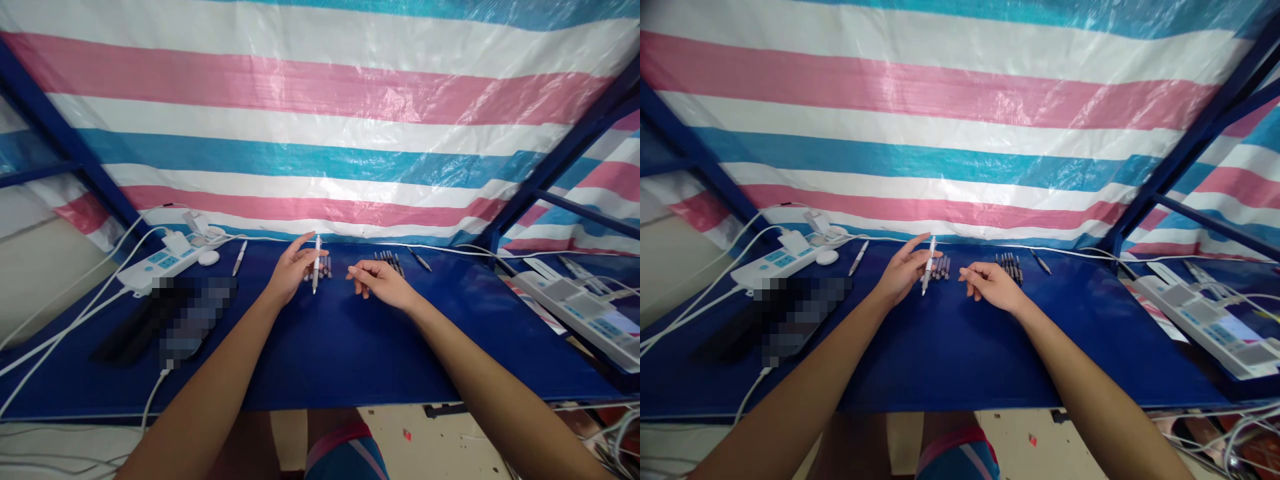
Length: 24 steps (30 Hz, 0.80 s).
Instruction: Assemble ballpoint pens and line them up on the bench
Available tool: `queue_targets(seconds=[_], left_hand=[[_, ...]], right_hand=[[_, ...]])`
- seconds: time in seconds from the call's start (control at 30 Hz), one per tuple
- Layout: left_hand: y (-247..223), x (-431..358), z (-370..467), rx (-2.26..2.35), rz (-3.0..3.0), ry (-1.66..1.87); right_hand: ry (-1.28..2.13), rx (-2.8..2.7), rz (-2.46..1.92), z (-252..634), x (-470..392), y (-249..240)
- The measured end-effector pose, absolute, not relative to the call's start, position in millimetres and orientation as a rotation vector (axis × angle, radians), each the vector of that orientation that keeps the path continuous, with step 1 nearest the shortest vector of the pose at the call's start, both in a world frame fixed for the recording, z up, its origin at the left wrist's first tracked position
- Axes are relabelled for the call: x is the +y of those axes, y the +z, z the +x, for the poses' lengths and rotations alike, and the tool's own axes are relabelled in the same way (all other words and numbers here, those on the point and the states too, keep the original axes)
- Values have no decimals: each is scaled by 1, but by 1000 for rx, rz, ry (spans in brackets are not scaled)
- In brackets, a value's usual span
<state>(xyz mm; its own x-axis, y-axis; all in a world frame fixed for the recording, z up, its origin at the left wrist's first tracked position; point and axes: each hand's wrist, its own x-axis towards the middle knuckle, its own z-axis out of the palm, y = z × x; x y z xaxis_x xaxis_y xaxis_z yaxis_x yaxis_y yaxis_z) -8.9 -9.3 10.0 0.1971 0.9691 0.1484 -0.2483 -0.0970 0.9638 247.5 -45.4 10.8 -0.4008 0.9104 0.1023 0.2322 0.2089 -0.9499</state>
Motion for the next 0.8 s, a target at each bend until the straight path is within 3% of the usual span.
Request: queue_targets(seconds=[0.3, 0.57, 0.8], left_hand=[[-1, 13, -42, 1440, 1468, 1351], [-5, 18, -76, 2286, 1996, 790], [-9, 10, -83, 2406, 2098, 618]], right_hand=[[1241, -1814, -1078, 246, -48, 13], [1259, -1865, -1105, 245, -50, 12], [1260, -1871, -1087, 246, -49, 11]])
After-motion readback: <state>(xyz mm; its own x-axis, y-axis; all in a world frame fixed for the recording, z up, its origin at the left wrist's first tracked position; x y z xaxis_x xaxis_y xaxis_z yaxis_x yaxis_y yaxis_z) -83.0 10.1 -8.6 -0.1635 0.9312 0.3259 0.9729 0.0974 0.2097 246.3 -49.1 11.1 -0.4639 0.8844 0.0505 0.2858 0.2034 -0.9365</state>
